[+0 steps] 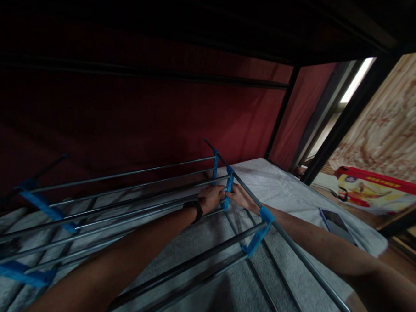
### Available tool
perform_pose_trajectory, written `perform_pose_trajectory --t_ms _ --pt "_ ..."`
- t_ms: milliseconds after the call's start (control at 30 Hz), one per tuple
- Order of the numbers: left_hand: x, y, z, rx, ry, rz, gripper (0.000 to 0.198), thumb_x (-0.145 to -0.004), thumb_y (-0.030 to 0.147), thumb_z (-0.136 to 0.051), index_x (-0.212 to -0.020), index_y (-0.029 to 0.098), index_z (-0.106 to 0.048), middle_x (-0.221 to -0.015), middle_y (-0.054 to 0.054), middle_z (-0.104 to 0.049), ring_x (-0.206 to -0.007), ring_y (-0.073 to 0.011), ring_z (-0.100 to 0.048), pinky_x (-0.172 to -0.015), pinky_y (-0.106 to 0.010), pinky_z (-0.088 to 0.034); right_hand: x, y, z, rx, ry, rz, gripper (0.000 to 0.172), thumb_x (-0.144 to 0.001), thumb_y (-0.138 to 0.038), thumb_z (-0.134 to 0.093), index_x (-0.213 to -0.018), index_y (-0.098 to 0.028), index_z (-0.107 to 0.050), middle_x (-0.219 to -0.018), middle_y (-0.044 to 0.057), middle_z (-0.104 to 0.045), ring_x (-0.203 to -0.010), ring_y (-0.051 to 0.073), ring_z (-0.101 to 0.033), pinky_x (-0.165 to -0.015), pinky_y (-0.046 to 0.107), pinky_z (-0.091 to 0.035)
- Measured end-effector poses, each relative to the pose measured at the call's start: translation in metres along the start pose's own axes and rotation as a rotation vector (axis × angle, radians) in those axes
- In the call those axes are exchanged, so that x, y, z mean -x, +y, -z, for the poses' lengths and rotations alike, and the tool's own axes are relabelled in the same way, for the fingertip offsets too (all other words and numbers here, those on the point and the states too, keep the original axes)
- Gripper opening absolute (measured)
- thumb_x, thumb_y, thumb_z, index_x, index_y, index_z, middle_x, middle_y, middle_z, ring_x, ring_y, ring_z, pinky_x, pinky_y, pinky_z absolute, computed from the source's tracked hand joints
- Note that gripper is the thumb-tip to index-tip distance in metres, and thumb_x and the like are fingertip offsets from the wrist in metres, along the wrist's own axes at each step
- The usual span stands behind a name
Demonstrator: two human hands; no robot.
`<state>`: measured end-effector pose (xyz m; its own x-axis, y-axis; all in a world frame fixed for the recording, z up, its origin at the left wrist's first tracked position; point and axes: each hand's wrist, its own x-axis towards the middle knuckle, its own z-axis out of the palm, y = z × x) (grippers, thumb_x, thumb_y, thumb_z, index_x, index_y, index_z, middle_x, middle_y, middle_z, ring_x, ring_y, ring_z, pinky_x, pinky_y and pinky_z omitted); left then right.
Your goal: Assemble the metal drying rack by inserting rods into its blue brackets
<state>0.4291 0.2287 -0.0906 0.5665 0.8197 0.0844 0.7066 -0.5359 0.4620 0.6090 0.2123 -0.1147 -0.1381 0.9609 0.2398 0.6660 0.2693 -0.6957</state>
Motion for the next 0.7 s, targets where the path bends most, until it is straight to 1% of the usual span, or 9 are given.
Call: perform_pose_trajectory --t_ms 100,267,467,600,700 --pt "0.0 0.001 0.0 -0.042 0.01 -0.005 0.036 -0.1 0.033 -0.042 -0.118 0.024 -0.072 -0.111 -0.011 -0.074 -0.109 -0.0301 -0.068 -0.093 -0.041 -0.052 0.001 -0.005 0.001 0.058 0.004 -0.028 0.007 -0.087 -0.026 -0.059 -0.087 -0.022 -0.065 -0.083 0.006 -0.07 -0.079 0.023 -0.062 -0.07 0.032 -0.046" --pt "0.0 0.002 0.002 -0.072 -0.025 -0.008 0.037 -0.101 0.035 -0.04 -0.116 0.024 -0.072 -0.108 -0.01 -0.075 -0.105 -0.0305 -0.069 -0.09 -0.041 -0.052 0.003 -0.012 0.004 0.136 -0.039 -0.061 0.012 -0.094 -0.027 -0.056 -0.095 -0.017 -0.064 -0.094 0.008 -0.071 -0.085 0.022 -0.063 -0.076 0.03 -0.044" --pt "0.001 0.002 0.002 -0.089 -0.009 -0.012 0.038 -0.101 0.035 -0.039 -0.117 0.023 -0.071 -0.112 -0.01 -0.075 -0.105 -0.029 -0.069 -0.09 -0.04 -0.052 0.005 -0.02 0.008 0.175 -0.054 -0.088 0.013 -0.095 -0.027 -0.057 -0.096 -0.017 -0.064 -0.091 0.008 -0.069 -0.086 0.023 -0.064 -0.079 0.032 -0.045" --pt "0.0 0.0 -0.001 -0.085 -0.002 -0.029 0.038 -0.1 0.035 -0.039 -0.117 0.024 -0.071 -0.111 -0.01 -0.075 -0.106 -0.0291 -0.069 -0.092 -0.04 -0.052 0.007 -0.028 0.01 0.162 -0.05 -0.106 0.011 -0.094 -0.024 -0.058 -0.099 -0.018 -0.066 -0.094 0.009 -0.07 -0.093 0.024 -0.065 -0.085 0.032 -0.046" --pt "-0.002 -0.002 -0.002 -0.072 0.004 -0.017 0.037 -0.1 0.035 -0.041 -0.116 0.024 -0.072 -0.111 -0.01 -0.074 -0.106 -0.0293 -0.069 -0.093 -0.042 -0.052 0.008 -0.034 0.011 0.163 -0.044 -0.111 0.013 -0.094 -0.023 -0.058 -0.103 -0.017 -0.065 -0.096 0.01 -0.071 -0.095 0.025 -0.064 -0.087 0.032 -0.046"
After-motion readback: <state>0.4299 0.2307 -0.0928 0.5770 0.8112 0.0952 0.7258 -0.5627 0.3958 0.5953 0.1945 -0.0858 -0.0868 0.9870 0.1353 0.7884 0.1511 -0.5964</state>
